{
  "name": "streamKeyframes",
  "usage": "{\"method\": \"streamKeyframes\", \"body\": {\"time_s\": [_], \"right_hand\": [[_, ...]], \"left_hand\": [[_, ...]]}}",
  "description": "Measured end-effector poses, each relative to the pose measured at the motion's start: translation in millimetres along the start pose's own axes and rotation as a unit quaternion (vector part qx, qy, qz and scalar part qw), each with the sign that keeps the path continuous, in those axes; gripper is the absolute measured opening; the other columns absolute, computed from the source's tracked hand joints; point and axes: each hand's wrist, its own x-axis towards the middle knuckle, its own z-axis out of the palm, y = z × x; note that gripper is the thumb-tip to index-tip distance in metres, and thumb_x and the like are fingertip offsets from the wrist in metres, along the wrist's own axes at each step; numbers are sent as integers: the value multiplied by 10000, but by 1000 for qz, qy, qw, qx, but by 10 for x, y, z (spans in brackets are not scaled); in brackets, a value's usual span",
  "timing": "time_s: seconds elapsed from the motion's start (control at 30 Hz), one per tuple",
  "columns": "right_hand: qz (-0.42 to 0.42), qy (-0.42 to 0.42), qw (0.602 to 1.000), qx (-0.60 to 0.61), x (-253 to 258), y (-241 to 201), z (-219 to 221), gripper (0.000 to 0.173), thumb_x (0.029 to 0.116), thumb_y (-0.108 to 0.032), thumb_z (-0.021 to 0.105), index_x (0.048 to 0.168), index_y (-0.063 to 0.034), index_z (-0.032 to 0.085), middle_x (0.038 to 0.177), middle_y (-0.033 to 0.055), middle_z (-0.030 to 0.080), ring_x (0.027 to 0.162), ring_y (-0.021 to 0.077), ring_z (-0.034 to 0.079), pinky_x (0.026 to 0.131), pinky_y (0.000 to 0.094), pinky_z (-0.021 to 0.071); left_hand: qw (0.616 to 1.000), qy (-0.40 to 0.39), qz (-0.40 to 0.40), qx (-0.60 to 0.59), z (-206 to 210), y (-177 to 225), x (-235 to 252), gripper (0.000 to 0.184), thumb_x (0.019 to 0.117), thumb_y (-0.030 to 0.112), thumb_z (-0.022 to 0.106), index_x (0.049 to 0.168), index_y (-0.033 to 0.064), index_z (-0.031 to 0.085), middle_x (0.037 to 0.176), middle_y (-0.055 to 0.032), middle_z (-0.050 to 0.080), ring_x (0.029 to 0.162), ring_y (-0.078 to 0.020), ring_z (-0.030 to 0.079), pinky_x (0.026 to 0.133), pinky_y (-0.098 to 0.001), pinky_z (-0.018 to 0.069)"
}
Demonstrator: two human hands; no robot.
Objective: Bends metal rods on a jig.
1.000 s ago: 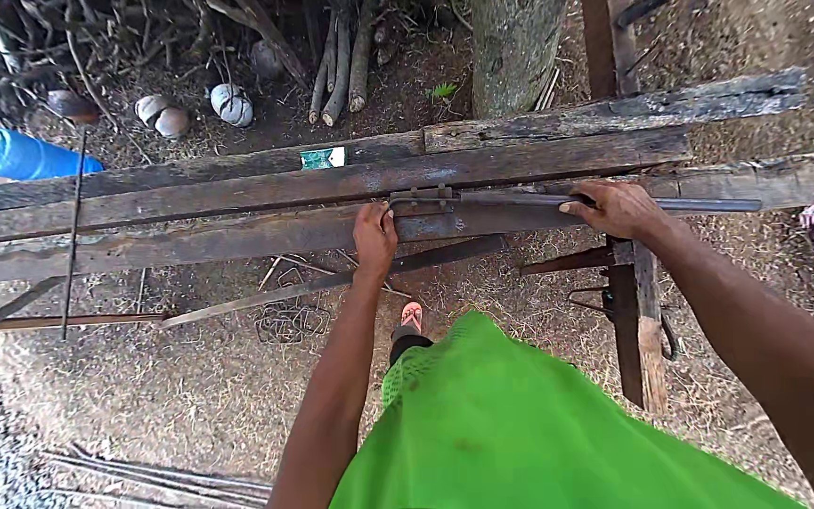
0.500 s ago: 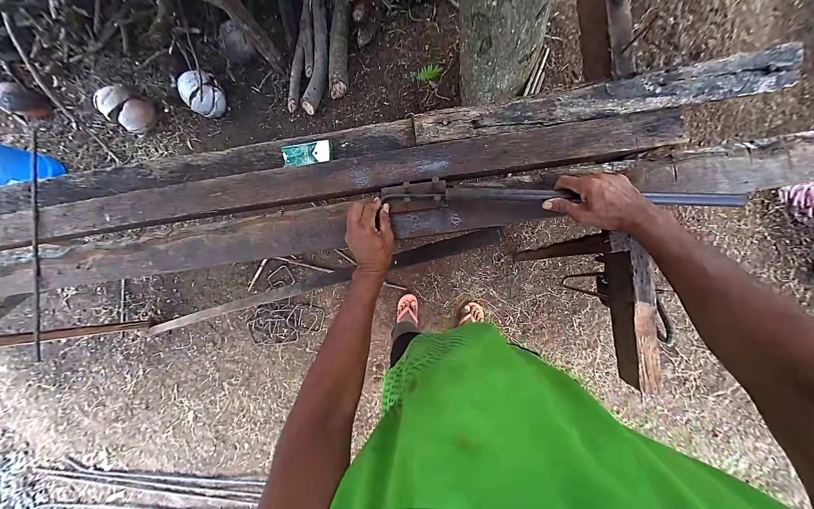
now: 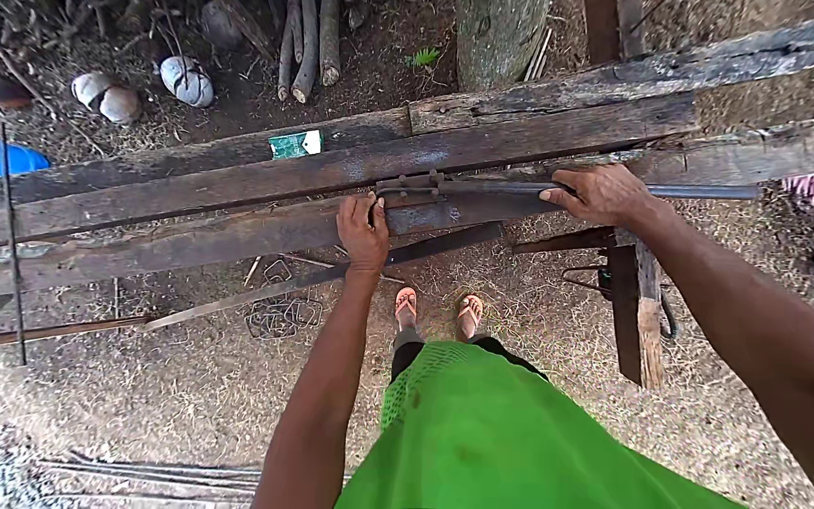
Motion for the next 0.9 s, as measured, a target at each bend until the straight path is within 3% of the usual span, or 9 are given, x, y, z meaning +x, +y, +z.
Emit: {"method": "streamKeyframes", "body": {"time_s": [0.2, 0.53, 0.67, 0.9], "right_hand": [[-17, 14, 1000, 16, -31, 90, 4, 730, 1020, -701, 225, 918, -90, 610, 634, 125, 586, 629, 381, 657, 542, 583, 481], [30, 8, 999, 10, -167, -37, 105, 744, 1027, -695, 197, 1000, -94, 635, 671, 157, 622, 686, 425, 679, 578, 611, 496], [46, 30, 998, 14, -218, -80, 157, 735, 1024, -698, 217, 978, -87, 622, 663, 166, 613, 673, 439, 670, 555, 611, 480], [50, 69, 996, 24, -233, -118, 234, 725, 1029, -688, 255, 999, -70, 633, 769, 184, 660, 734, 442, 686, 587, 621, 492]], "left_hand": [[1000, 12, 10, -5, 10, -16, 6, 278, 1037, 235, 604, 1067, -2, 746, 990, -166, 677, 983, -303, 650, 911, -439, 513], [1000, 4, -10, 27, 44, 2, 27, 288, 1036, 277, 596, 1098, 33, 736, 999, -137, 676, 932, -267, 649, 877, -423, 519], [999, -7, -7, 33, 18, 31, 39, 290, 1041, 256, 585, 1080, 6, 726, 1001, -162, 669, 958, -299, 651, 895, -448, 517], [999, -23, 9, 24, -16, -20, 45, 299, 1031, 262, 611, 1103, -8, 717, 999, -176, 665, 919, -296, 651, 887, -450, 529]]}}
